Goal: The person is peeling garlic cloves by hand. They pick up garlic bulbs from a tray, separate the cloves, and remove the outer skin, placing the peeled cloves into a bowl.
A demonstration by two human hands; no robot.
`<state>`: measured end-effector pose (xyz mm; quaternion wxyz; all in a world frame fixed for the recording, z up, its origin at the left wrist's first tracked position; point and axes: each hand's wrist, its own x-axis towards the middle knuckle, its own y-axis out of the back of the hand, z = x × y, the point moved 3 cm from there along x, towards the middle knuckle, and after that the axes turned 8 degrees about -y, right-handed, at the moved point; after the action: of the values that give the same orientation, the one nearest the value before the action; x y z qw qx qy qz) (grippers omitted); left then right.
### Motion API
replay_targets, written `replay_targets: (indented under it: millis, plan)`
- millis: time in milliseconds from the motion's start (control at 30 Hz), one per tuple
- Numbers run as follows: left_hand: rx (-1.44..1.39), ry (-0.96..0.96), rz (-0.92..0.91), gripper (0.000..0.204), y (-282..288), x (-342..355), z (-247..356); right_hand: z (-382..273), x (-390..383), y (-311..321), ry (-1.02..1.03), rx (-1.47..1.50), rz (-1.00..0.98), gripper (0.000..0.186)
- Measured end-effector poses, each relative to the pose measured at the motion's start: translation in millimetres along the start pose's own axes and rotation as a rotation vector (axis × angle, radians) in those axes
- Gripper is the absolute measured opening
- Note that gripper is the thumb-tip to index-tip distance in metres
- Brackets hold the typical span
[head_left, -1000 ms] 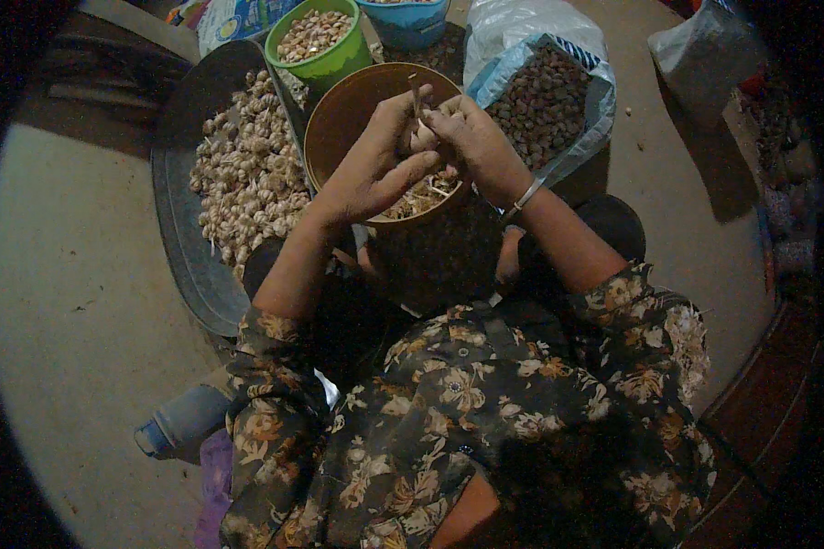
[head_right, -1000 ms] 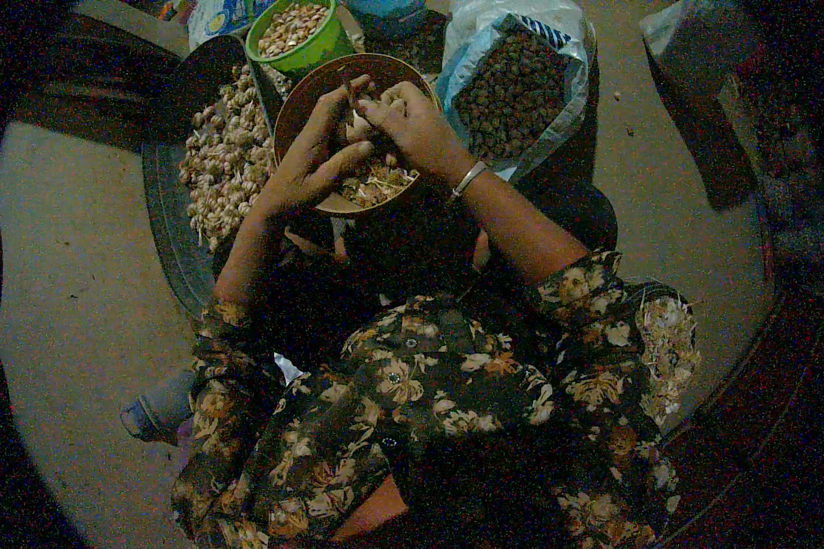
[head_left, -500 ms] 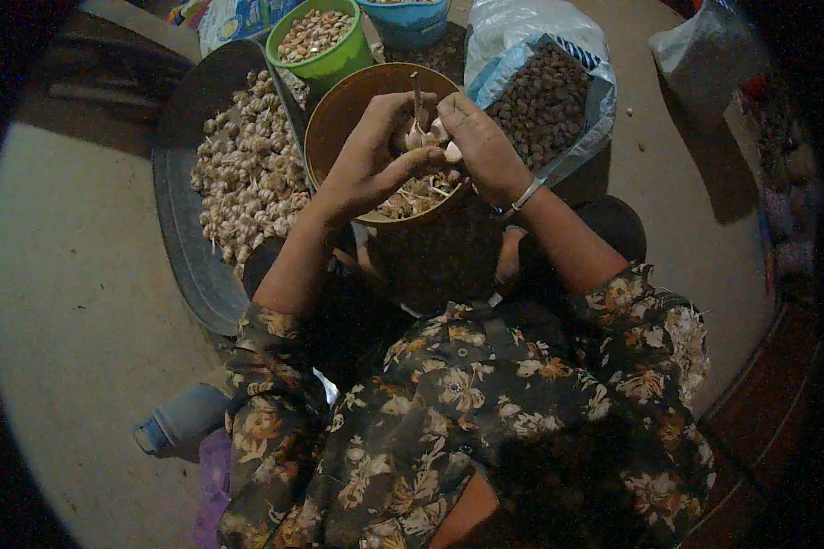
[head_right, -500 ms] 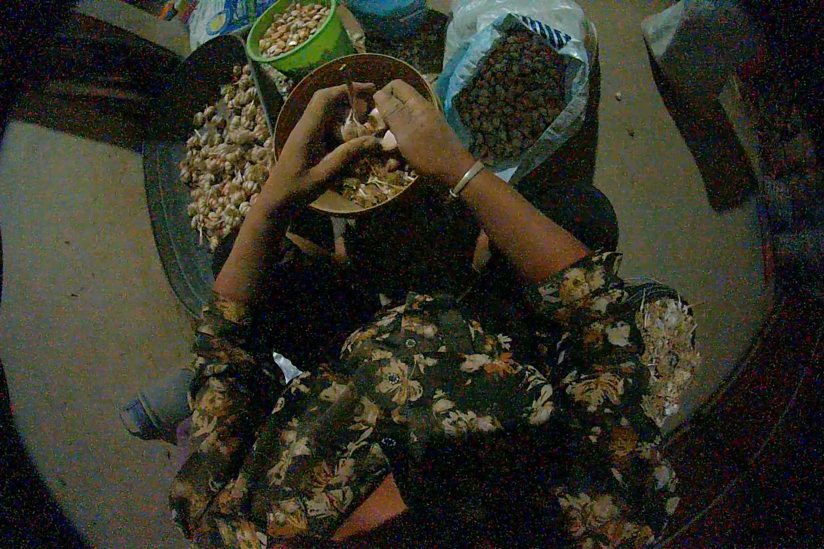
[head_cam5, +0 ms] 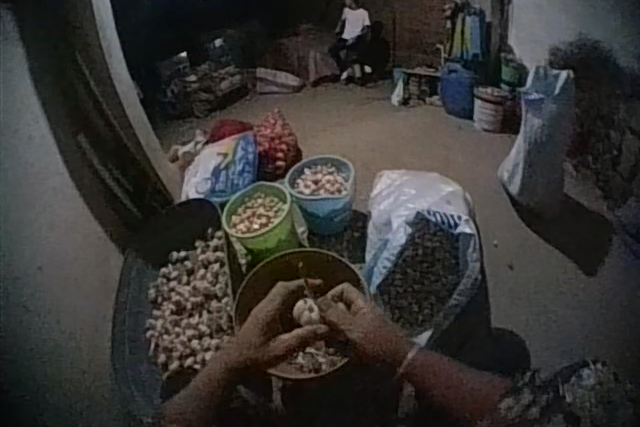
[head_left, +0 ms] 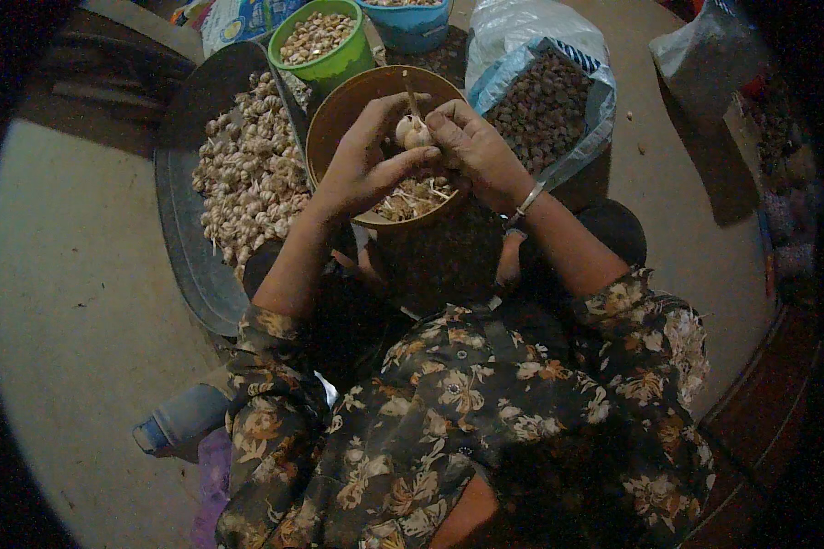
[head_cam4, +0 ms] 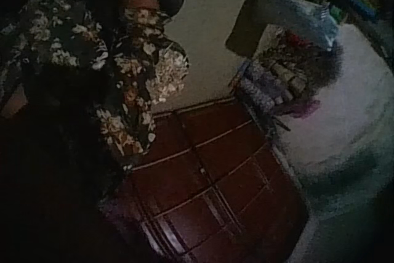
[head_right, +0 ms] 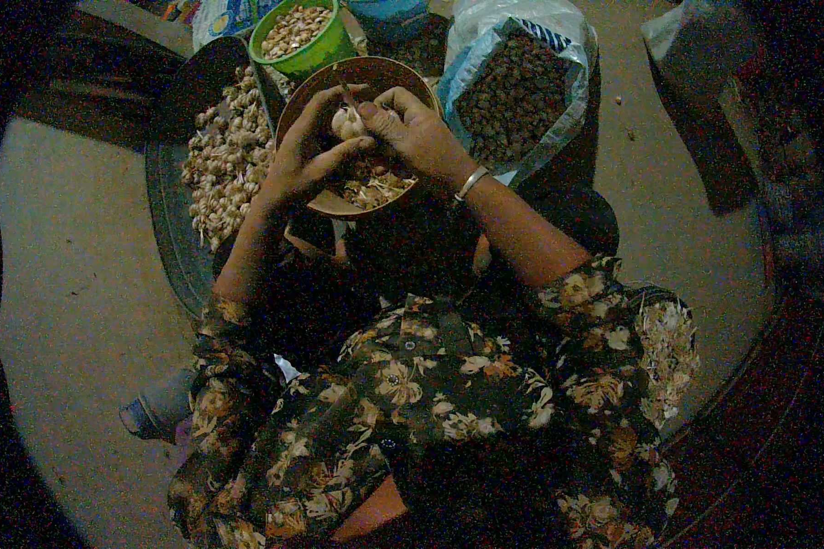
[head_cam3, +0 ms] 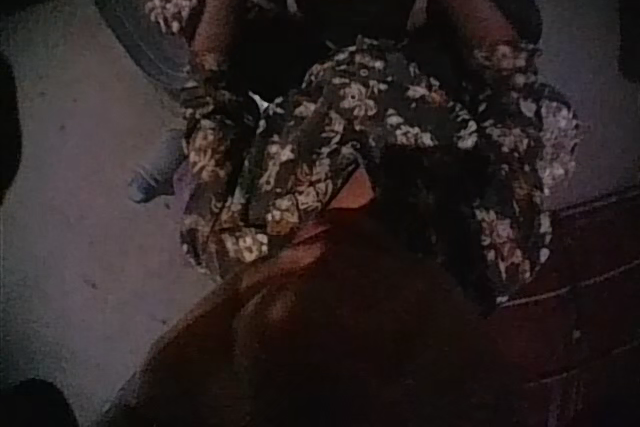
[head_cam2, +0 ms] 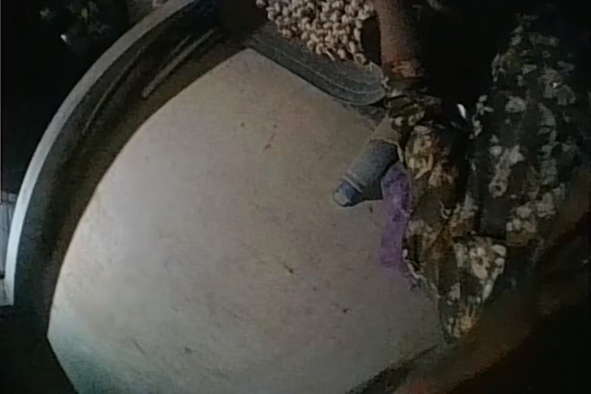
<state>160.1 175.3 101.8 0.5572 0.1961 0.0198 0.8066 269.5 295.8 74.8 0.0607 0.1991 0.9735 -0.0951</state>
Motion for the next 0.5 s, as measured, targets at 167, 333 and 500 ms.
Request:
replay_targets:
  millis: [167, 333, 500]
  plan:
    - [0.053, -0.072, -0.041, 0.056, -1, 1, 5, 3, 2, 3, -0.030, -0.036, 0.020, 0.035]
    - [0.254, -0.158, -0.063, 0.055, 0, 4, 7, 11, 4, 6, 0.032, -0.261, 0.063, 0.037]
    - [-0.006, 0.049, 0.007, 0.056, -1, 2, 7, 10, 8, 6, -0.056, -0.056, 0.039, 0.034]
